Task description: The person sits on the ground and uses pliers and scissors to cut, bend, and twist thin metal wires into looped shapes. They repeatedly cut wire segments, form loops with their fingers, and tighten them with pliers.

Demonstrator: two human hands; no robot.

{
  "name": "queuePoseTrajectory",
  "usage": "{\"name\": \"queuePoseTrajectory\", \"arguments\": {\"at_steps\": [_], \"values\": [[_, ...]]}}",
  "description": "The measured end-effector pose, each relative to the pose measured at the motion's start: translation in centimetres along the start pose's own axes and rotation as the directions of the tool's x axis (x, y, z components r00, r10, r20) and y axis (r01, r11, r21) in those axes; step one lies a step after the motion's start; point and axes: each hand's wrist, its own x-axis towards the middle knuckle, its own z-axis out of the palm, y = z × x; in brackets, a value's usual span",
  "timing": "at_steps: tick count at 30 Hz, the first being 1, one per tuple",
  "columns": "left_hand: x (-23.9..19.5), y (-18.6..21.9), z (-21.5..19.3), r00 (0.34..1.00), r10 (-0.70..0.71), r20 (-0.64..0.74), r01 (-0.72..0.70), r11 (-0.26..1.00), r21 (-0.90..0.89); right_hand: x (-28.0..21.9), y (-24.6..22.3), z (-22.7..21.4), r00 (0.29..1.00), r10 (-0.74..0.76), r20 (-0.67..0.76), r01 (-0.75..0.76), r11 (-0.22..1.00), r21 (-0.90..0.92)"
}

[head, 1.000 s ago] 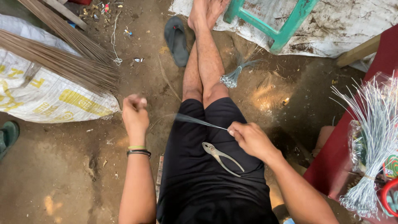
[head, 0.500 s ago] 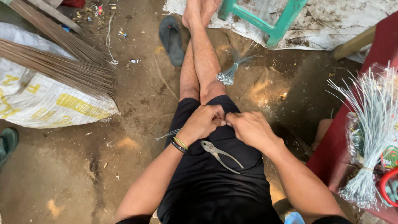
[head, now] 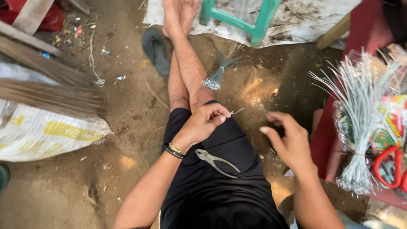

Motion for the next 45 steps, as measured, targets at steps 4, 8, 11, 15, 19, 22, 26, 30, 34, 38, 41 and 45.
{"name": "queuePoseTrajectory", "arguments": {"at_steps": [4,8,11,15,19,22,26,30,34,38,41,45], "values": [[1.0,1.9,0.9,0.993,0.122,0.006,-0.122,0.987,0.1,-5.3,1.5,-4.7,0.931,0.315,-0.186,-0.327,0.944,-0.037],[2.0,4.7,2.4,0.982,0.179,0.061,-0.186,0.969,0.164,-10.6,3.7,-10.1,0.832,0.322,-0.452,-0.428,0.89,-0.155],[2.1,6.8,3.7,0.98,0.163,0.112,-0.182,0.966,0.185,-13.6,5.4,-13.7,0.799,0.232,-0.554,-0.489,0.788,-0.375],[2.2,9.4,5.5,0.957,0.245,0.158,-0.261,0.961,0.091,-14.5,7.9,-15.7,0.81,0.241,-0.534,-0.556,0.602,-0.572],[1.7,11.2,6.1,0.944,0.268,0.193,-0.286,0.956,0.067,-14.4,9.4,-15.3,0.827,0.231,-0.512,-0.556,0.472,-0.685],[1.1,12.2,5.7,0.942,0.28,0.185,-0.288,0.957,0.02,-13.6,11.0,-16.3,0.784,0.37,-0.499,-0.621,0.445,-0.646],[0.2,13.0,4.8,0.958,0.246,0.145,-0.249,0.968,0.002,-15.1,13.3,-17.5,0.74,0.417,-0.528,-0.672,0.486,-0.558],[-0.2,13.3,3.8,0.953,0.286,0.102,-0.291,0.956,0.028,-17.0,16.5,-18.5,0.732,0.371,-0.571,-0.551,0.816,-0.176],[-0.4,13.4,3.1,0.946,0.318,0.066,-0.322,0.944,0.069,-17.3,17.3,-18.7,0.591,0.462,-0.661,-0.726,0.662,-0.185],[-0.5,13.4,3.1,0.948,0.315,0.049,-0.317,0.947,0.048,-16.5,13.3,-17.0,0.69,0.463,-0.556,-0.338,0.886,0.319],[-0.8,13.5,3.3,0.958,0.285,0.039,-0.286,0.957,0.045,-14.3,9.3,-13.7,0.801,0.375,-0.467,-0.19,0.898,0.396],[-1.5,13.9,3.4,0.964,0.261,0.053,-0.264,0.963,0.057,-10.3,5.1,-6.6,0.975,0.221,0.011,-0.17,0.716,0.677]]}}
